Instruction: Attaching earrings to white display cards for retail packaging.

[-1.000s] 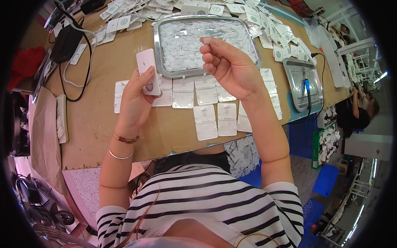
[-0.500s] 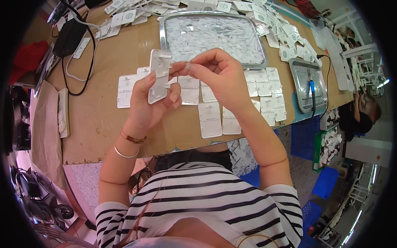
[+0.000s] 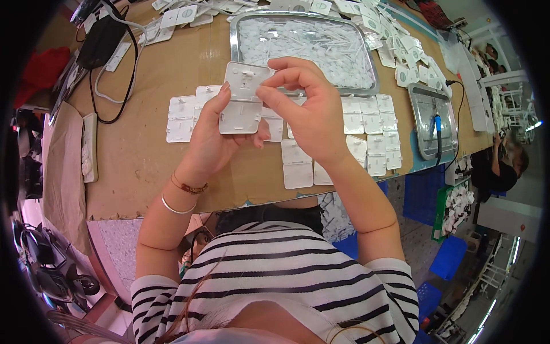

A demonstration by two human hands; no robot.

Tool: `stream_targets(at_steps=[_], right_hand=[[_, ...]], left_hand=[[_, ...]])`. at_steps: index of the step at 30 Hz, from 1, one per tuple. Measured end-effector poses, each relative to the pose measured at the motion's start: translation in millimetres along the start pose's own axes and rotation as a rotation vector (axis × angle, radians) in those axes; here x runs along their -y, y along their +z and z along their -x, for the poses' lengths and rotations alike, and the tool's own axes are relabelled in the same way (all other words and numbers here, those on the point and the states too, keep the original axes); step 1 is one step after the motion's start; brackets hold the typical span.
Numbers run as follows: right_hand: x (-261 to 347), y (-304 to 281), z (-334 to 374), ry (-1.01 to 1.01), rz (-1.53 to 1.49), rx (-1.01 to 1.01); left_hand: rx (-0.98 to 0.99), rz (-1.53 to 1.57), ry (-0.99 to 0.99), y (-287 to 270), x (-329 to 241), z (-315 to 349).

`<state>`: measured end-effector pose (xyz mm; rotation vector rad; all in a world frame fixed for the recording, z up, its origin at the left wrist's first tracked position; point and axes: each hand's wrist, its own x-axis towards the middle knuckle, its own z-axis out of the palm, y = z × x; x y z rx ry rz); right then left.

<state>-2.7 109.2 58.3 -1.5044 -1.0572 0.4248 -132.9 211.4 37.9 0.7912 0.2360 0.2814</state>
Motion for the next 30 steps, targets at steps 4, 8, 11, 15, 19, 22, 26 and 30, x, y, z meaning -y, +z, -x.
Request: stream_targets(at_steps=[4,8,11,15,19,22,26,30], right_hand=[[-6,9,2,0.172,-0.194,-0.028],[0,15,4,0.204,-0.226,-0.066],[5,17,6,0.344,-0.306,-0.069],[5,20,10,0.323,-0.338,-0.126],[16,21,12,0.334,-0.414,-0.133],[14,13,15,0.317,-0.374,-0.072],[10,-7,27,0.305,0.064,0.121],[5,-19,35,0.238,0.263,0.202]], left_hand=[[0.047,-0.057,-0.061,-1,1,1],[0.021,-0.055,-0.072,6,-3,3],[0.021,-0.124,-0.055,5,-2,3],[0.051,-0.335,0.002,0,6,5],[0.011,-0.380,0.092,5,8,13],[-0.198,-0.901,0.541,5,16,13],[-0.247,-0.927,0.030,4,6,42],[-0.196,-1.141,-0.172,-1,24,55]])
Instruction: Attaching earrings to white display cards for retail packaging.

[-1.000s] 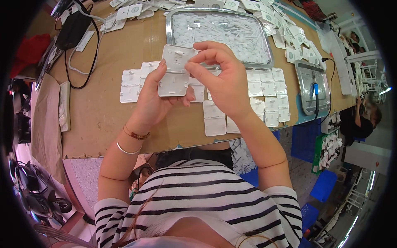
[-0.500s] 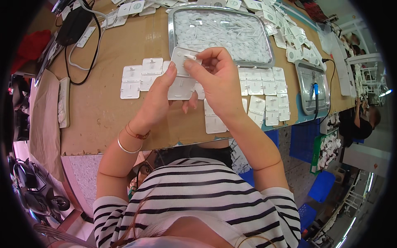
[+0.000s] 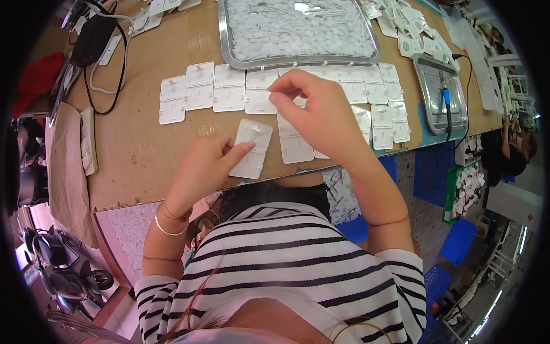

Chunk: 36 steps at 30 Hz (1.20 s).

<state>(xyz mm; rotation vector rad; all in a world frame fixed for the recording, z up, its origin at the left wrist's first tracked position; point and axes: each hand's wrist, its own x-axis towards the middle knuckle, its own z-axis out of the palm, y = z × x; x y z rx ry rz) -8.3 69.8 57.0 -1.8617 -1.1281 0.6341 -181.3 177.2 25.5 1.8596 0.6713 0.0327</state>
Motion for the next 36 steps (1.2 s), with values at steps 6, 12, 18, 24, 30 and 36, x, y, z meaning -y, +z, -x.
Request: stream_targets(at_steps=[6,12,18,24,30,36], right_hand=[[4,-12,3,0.012,-0.025,-0.121],[-7,-23,5,0.047,0.011,-0.145],[5,-33,2,0.026,0.017,-0.122],[2,-44,-16,0.013,0.117,-0.088],[-35,-41,-104,0.057,0.258,-0.103],[-43,-5,-163,0.049,0.506,-0.124]], left_hand=[[-0.005,-0.656,0.026,11,-9,-3],[-0.568,-0.699,0.253,-59,-16,-110],[-0.815,-1.191,0.317,-139,21,-231],[-1.198,-1.153,0.312,-180,47,-247],[-0.892,-1.099,0.334,-165,8,-199],[-0.909,-0.819,0.427,-132,1,-162]])
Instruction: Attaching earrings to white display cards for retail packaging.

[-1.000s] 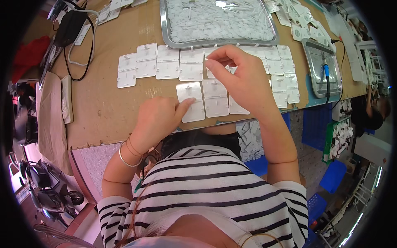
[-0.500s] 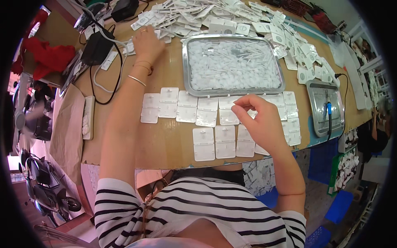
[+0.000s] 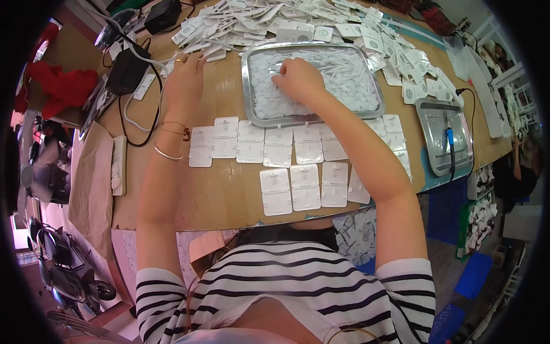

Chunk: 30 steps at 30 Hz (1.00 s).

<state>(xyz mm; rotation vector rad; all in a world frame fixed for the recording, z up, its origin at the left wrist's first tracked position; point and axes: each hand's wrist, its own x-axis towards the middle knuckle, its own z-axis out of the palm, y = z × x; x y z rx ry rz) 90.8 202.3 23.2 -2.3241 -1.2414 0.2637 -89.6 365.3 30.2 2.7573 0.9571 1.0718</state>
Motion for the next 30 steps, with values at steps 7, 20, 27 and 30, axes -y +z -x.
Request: stream_targets(at_steps=[7,20,27,30], right_hand=[[-12,6,-10,-0.024,-0.158,-0.042],[-13,12,-6,-0.152,-0.030,-0.032],[-14,15,-6,-0.242,0.044,-0.060],[-12,11,-4,-0.269,-0.069,-0.097]], left_hand=[[0.165,-0.404,-0.328,36,32,8],[0.300,-0.113,-0.359,6,26,22],[0.289,1.245,-0.880,-44,-28,45],[0.412,1.638,-0.907,-50,-36,67]])
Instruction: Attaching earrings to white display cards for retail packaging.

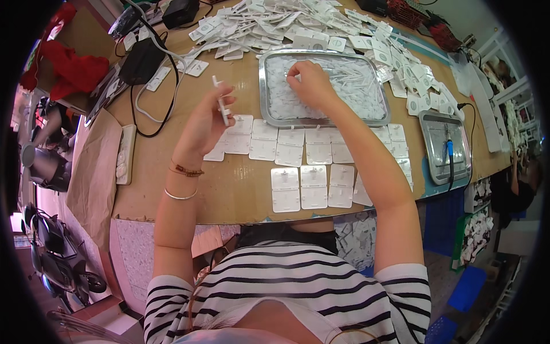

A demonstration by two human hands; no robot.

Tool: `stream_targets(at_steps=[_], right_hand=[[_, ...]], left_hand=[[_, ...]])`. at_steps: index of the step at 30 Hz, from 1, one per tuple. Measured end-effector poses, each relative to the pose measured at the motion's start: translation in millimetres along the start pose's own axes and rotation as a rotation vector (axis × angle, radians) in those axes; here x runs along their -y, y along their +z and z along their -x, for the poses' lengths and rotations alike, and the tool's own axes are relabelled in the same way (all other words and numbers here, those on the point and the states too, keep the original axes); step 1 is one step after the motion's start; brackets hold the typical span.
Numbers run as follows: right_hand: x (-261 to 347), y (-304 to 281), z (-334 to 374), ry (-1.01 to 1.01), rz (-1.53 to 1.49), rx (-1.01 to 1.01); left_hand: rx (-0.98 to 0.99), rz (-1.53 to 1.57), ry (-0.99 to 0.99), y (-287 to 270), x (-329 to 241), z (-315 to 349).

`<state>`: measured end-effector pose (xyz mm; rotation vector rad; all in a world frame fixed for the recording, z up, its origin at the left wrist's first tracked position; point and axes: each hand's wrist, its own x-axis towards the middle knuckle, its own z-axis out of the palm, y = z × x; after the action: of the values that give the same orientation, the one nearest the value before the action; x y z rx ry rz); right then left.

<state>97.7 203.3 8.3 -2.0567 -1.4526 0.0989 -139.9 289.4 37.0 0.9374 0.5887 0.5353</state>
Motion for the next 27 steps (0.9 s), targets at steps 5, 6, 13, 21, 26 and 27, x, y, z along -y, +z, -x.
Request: stream_targets(at_steps=[5,6,13,21,26,27], right_hand=[[5,-12,12,0.058,-0.312,-0.005],[6,-14,15,0.088,-0.372,0.012],[9,-19,24,0.123,-0.494,0.025],[88,-44,85,-0.087,-0.505,0.040],[94,-33,93,-0.262,-0.325,-0.110],[93,-31,94,-0.259,-0.324,-0.106]], left_hand=[[0.150,0.053,0.039,16,21,22],[0.174,0.136,0.014,20,22,24],[0.181,0.105,-0.049,10,29,23],[0.158,-0.042,0.062,28,31,37],[0.238,-0.147,0.099,28,34,40],[0.264,-0.169,0.106,28,34,40]])
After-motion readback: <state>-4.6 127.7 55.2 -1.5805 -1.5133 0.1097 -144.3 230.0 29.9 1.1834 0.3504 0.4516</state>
